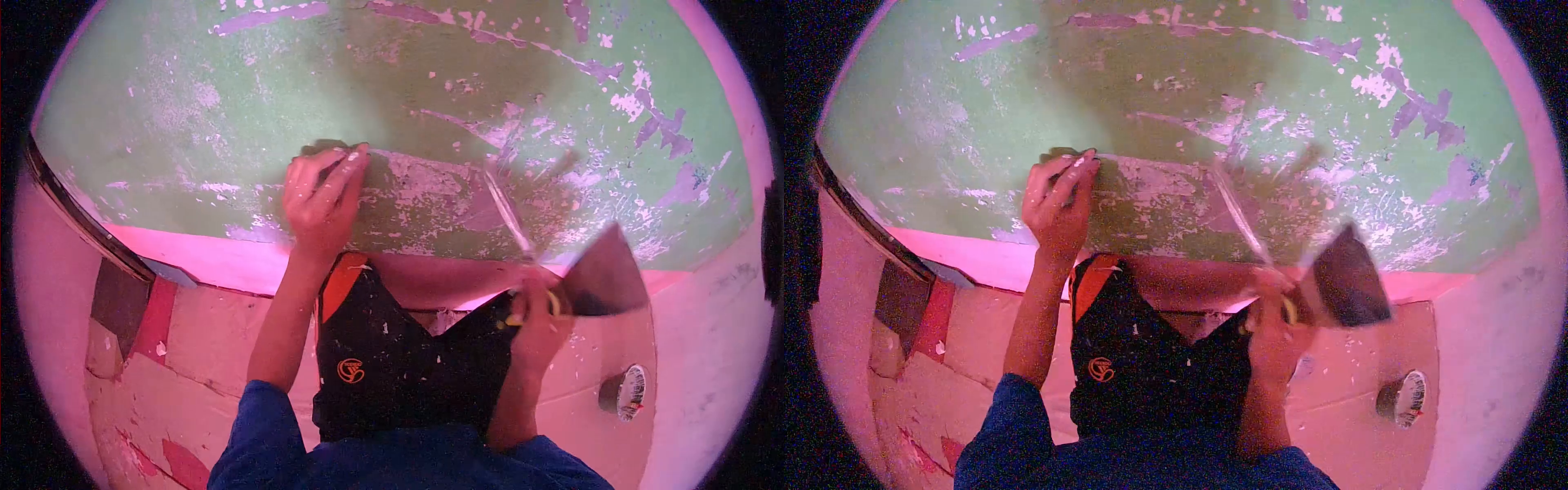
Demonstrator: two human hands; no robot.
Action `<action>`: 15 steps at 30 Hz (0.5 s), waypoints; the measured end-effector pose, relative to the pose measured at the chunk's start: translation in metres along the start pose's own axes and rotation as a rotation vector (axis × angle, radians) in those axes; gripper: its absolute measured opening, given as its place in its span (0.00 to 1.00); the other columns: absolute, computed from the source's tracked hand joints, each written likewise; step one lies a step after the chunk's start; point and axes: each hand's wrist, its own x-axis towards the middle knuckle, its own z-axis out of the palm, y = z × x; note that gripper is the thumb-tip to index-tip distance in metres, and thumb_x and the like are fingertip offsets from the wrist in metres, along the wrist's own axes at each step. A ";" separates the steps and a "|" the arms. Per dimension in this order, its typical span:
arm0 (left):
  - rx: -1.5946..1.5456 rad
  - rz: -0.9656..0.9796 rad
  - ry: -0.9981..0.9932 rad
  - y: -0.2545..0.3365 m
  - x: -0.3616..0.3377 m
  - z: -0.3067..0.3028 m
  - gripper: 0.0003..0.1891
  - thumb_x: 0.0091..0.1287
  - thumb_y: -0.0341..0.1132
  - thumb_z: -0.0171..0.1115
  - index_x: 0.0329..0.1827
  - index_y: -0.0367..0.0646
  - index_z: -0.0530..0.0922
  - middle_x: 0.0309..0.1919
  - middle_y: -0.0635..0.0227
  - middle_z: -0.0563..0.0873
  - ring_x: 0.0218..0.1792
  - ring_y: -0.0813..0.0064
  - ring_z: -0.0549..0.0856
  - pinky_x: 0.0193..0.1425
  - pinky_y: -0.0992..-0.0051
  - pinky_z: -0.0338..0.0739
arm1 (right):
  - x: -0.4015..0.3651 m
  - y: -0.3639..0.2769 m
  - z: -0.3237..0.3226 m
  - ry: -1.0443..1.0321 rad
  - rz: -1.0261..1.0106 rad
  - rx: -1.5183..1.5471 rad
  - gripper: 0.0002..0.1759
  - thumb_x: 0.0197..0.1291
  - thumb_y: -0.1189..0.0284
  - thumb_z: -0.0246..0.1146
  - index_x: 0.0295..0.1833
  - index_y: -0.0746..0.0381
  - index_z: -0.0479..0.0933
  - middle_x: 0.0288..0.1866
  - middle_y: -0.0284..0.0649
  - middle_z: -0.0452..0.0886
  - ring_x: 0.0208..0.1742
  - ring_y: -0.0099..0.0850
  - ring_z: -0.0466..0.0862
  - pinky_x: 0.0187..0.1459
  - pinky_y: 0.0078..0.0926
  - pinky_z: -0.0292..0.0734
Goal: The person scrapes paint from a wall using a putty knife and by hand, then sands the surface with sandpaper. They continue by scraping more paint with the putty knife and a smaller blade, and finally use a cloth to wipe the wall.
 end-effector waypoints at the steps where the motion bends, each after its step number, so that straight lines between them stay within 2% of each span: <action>1: -0.027 0.028 -0.010 -0.002 -0.001 0.000 0.10 0.48 0.24 0.69 0.35 0.44 0.84 0.31 0.67 0.81 0.31 0.71 0.79 0.33 0.73 0.72 | 0.000 0.003 -0.007 0.158 -0.016 0.006 0.04 0.56 0.75 0.61 0.31 0.64 0.77 0.19 0.31 0.72 0.18 0.16 0.67 0.20 0.13 0.60; 2: -0.018 0.027 -0.013 -0.003 0.000 -0.001 0.10 0.48 0.24 0.69 0.35 0.44 0.84 0.31 0.67 0.81 0.31 0.71 0.79 0.33 0.73 0.72 | 0.001 0.005 -0.017 0.315 -0.032 0.009 0.04 0.55 0.74 0.61 0.30 0.63 0.77 0.19 0.29 0.72 0.19 0.16 0.68 0.21 0.12 0.61; 4: -0.045 -0.057 -0.003 0.008 -0.001 0.003 0.10 0.49 0.24 0.68 0.35 0.43 0.83 0.32 0.65 0.81 0.32 0.68 0.80 0.35 0.71 0.73 | 0.002 0.000 -0.054 0.112 -0.047 0.203 0.05 0.54 0.72 0.63 0.30 0.63 0.78 0.21 0.30 0.74 0.18 0.16 0.69 0.20 0.12 0.61; 5: -0.138 -0.162 -0.057 0.024 -0.006 0.005 0.10 0.51 0.26 0.67 0.37 0.43 0.82 0.33 0.64 0.82 0.34 0.65 0.80 0.39 0.69 0.74 | -0.003 0.008 -0.061 0.110 -0.048 0.189 0.05 0.54 0.72 0.63 0.30 0.63 0.78 0.21 0.30 0.74 0.18 0.16 0.69 0.20 0.12 0.61; 6: -0.236 -0.261 -0.113 0.046 -0.013 0.007 0.11 0.52 0.28 0.66 0.40 0.42 0.81 0.35 0.62 0.82 0.37 0.62 0.81 0.42 0.68 0.74 | -0.008 0.021 -0.065 0.102 0.015 0.041 0.06 0.54 0.72 0.64 0.31 0.63 0.78 0.21 0.30 0.75 0.18 0.15 0.68 0.19 0.12 0.60; 7: -0.446 -0.268 -0.231 0.072 -0.022 0.012 0.13 0.54 0.31 0.64 0.43 0.41 0.80 0.37 0.60 0.82 0.39 0.59 0.81 0.46 0.68 0.74 | -0.014 0.019 -0.059 0.101 0.082 -0.105 0.07 0.55 0.71 0.64 0.31 0.64 0.78 0.21 0.31 0.75 0.17 0.15 0.67 0.18 0.13 0.59; 8: -0.661 -0.266 -0.351 0.098 -0.031 0.015 0.15 0.56 0.34 0.63 0.46 0.41 0.78 0.40 0.58 0.82 0.42 0.57 0.81 0.50 0.67 0.74 | -0.022 0.011 -0.050 -0.016 0.163 -0.216 0.08 0.54 0.71 0.65 0.29 0.64 0.77 0.21 0.32 0.76 0.17 0.15 0.67 0.17 0.14 0.59; 10: -0.902 -0.176 -0.670 0.145 -0.043 0.010 0.16 0.63 0.37 0.57 0.52 0.42 0.75 0.48 0.54 0.79 0.50 0.54 0.77 0.56 0.66 0.71 | -0.024 0.004 -0.038 -0.116 0.142 -0.118 0.07 0.52 0.72 0.66 0.28 0.63 0.75 0.20 0.31 0.74 0.16 0.15 0.67 0.17 0.13 0.59; 11: -0.912 -0.171 -0.668 0.155 -0.050 0.006 0.16 0.63 0.37 0.57 0.52 0.42 0.75 0.48 0.54 0.79 0.50 0.54 0.77 0.56 0.66 0.71 | -0.023 0.005 -0.038 -0.107 0.137 -0.120 0.07 0.52 0.72 0.66 0.28 0.63 0.75 0.20 0.31 0.74 0.16 0.15 0.67 0.17 0.13 0.59; 13: -1.244 -0.663 -1.030 0.169 -0.064 -0.003 0.17 0.69 0.37 0.47 0.57 0.39 0.70 0.53 0.54 0.76 0.56 0.58 0.74 0.59 0.66 0.68 | -0.021 0.012 -0.037 0.012 0.218 0.052 0.11 0.48 0.78 0.68 0.37 0.65 0.74 0.31 0.33 0.76 0.29 0.20 0.74 0.28 0.17 0.70; 14: -1.241 -0.658 -1.036 0.181 -0.070 -0.009 0.17 0.69 0.37 0.47 0.57 0.39 0.70 0.53 0.54 0.76 0.56 0.58 0.74 0.59 0.66 0.68 | -0.021 0.018 -0.034 0.014 0.220 0.058 0.11 0.48 0.78 0.68 0.37 0.65 0.74 0.31 0.33 0.76 0.29 0.20 0.74 0.28 0.17 0.70; 15: -1.336 -0.862 -0.837 0.196 -0.076 -0.012 0.18 0.71 0.37 0.42 0.60 0.37 0.66 0.54 0.55 0.75 0.57 0.61 0.73 0.59 0.67 0.67 | -0.021 0.025 -0.030 -0.019 0.181 0.055 0.13 0.47 0.78 0.68 0.38 0.65 0.73 0.34 0.33 0.76 0.31 0.20 0.74 0.31 0.17 0.70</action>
